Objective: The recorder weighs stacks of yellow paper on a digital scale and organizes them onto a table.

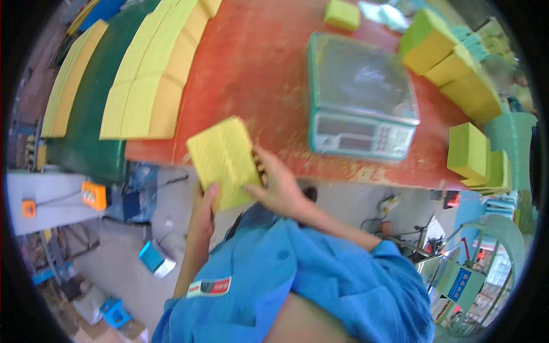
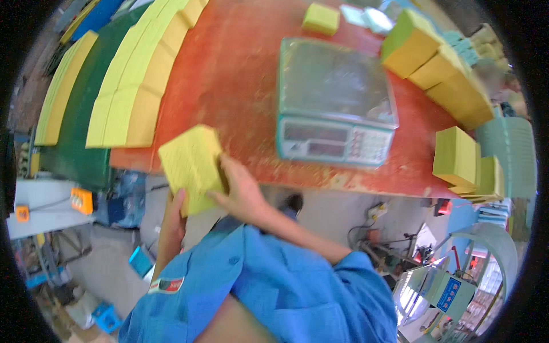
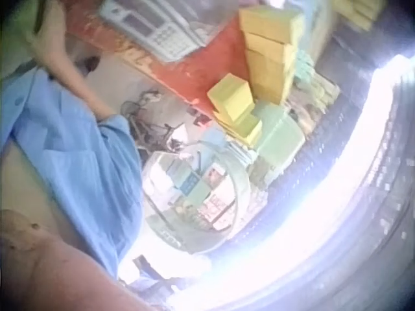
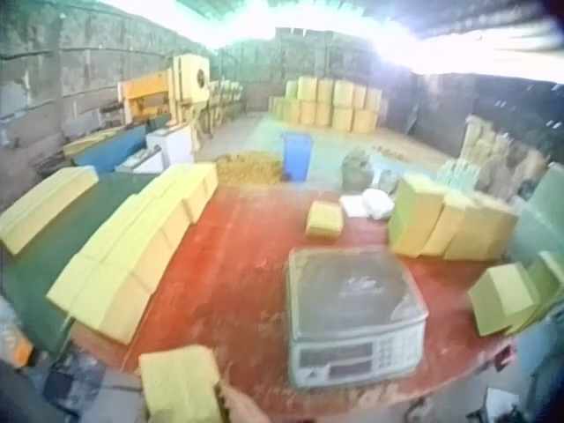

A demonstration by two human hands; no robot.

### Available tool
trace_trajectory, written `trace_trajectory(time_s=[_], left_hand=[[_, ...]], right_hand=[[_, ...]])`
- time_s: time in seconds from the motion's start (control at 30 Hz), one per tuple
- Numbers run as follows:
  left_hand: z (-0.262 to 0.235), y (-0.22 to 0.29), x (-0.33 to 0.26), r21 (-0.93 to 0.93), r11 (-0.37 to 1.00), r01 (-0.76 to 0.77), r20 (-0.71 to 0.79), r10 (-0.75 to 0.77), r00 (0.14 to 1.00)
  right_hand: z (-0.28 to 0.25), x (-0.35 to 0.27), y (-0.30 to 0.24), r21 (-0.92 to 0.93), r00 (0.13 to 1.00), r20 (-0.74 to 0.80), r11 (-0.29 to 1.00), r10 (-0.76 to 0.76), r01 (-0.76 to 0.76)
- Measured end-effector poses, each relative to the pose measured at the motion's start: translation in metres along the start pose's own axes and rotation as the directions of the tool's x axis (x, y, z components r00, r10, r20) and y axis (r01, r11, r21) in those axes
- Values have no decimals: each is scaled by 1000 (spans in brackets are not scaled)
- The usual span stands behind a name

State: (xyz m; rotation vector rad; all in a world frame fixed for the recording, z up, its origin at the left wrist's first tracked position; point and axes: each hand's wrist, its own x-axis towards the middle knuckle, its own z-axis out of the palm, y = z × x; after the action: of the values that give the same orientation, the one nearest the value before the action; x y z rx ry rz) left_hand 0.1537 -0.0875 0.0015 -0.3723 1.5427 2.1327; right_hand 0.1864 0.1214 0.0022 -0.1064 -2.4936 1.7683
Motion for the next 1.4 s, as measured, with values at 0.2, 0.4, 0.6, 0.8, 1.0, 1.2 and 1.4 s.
trace_trajectory(time_s=[0.2,0.4,0.6,0.8,1.0,1.2,1.4], left_hand=[[-38,-31,30,-84,996,32,108,-22,994],[-36,-1,-4,-218,974,62,213,-14,977],[16,26,16,-163,955,-248,197,278,940],[158,6,38,444,653,-613,247,569,785],[331,-14,38,-457,889,40,645,300,703],[406,37,80,146,910,-388,278,338,899],[487,80,133,-185,961,-207,409,267,873]], right_hand=[[-23,1,-9,256,994,76,962,84,-101],[-59,-37,9,345,999,-31,938,-23,32],[-193,-77,13,401,955,-297,907,-3,127],[-309,-114,38,323,903,-429,937,22,131],[-398,-134,96,287,866,-492,955,84,70],[-428,-166,159,37,929,-368,998,-26,43],[-428,-168,184,98,893,-444,986,-77,134]])
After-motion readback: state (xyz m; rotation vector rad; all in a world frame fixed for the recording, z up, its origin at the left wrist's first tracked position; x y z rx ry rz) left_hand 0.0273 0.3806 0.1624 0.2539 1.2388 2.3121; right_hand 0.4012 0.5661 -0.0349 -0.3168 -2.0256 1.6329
